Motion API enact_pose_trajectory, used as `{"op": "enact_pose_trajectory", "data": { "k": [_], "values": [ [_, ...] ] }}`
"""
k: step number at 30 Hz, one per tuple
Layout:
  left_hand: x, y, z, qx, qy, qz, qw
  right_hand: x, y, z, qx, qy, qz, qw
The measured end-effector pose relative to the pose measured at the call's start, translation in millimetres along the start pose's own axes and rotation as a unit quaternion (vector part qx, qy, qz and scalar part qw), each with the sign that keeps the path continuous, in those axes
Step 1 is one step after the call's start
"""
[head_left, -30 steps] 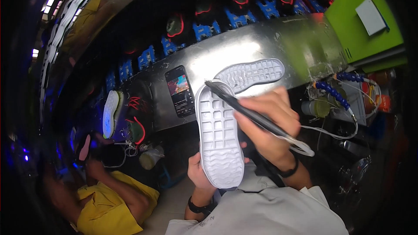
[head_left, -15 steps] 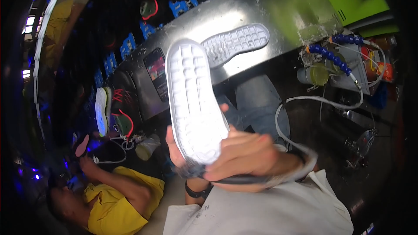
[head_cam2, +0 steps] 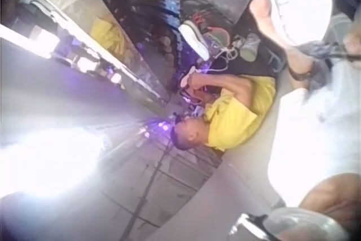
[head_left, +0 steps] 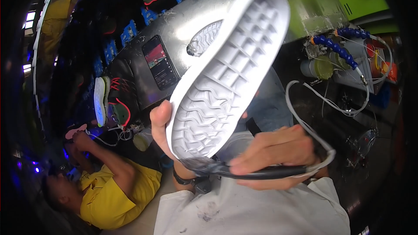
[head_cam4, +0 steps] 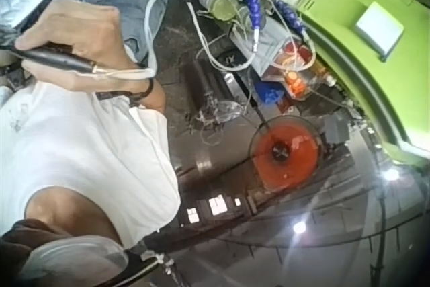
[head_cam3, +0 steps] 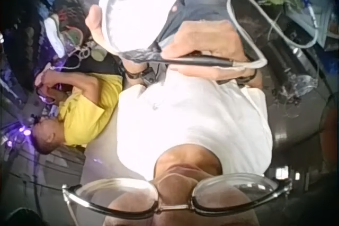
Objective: The recorder applies glue to white rubber shoe soles using a brush and then places them on a drying rack or conveyor system.
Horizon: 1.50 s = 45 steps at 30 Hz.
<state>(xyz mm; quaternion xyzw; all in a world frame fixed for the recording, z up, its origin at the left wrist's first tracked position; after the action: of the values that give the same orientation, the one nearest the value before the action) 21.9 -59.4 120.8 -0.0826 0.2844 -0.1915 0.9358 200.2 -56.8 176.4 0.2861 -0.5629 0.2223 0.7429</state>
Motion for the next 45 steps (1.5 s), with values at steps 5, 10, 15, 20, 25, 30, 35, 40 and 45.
{"op": "enact_pose_trajectory", "data": {
  "k": [5, 10, 15, 20, 25, 30, 35, 40, 45],
  "values": [
    [-1.7, 0.6, 12.8, -0.132, -0.076, -0.019, 0.988, 15.0, -7.9, -45.1, -0.114, -0.131, -0.026, 0.985],
    [-4.7, -10.7, 3.1, 0.005, -0.159, 0.003, 0.987, 9.8, 1.3, 26.9, -0.076, -0.116, -0.054, 0.989],
    [-10.2, -35.1, -2.5, -0.012, -0.144, 0.025, 0.989, 2.4, 15.2, 29.3, -0.034, 0.038, -0.060, 0.997],
    [-1.6, -61.0, -7.2, -0.024, -0.135, 0.020, 0.990, 8.3, 15.2, 34.4, -0.117, 0.019, 0.008, 0.993],
    [-8.1, -17.0, -31.0, -0.027, -0.135, 0.028, 0.990, 5.0, 34.1, 49.5, 0.067, 0.094, 0.016, 0.993],
    [-13.6, 5.1, -31.5, 0.034, -0.161, 0.052, 0.985, 13.7, 35.3, -10.4, -0.350, 0.055, -0.066, 0.933],
    [-26.3, 19.3, -12.3, 0.064, -0.154, 0.080, 0.983, 1.3, 57.9, 2.7, -0.213, -0.311, -0.187, 0.907],
    [-23.5, 20.8, -12.6, -0.025, -0.056, 0.126, 0.990, 20.8, 80.3, -20.9, -0.356, -0.265, -0.166, 0.881],
    [-70.1, 69.6, 50.5, 0.184, -0.037, 0.127, 0.974, 50.9, 47.4, 24.5, -0.119, -0.076, -0.114, 0.983]
  ]
}}
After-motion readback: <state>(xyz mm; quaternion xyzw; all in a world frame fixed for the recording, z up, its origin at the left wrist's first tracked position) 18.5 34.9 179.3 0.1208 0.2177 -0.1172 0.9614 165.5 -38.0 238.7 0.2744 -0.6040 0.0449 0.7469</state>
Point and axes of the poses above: each hand's wrist, its own y-axis towards the middle knuckle, its own z-axis out of the palm, x = y × z, the point moved 4 cm from there along y, towards the middle knuckle, and after that the axes turned 6 degrees about y, right-handed, at the moved point
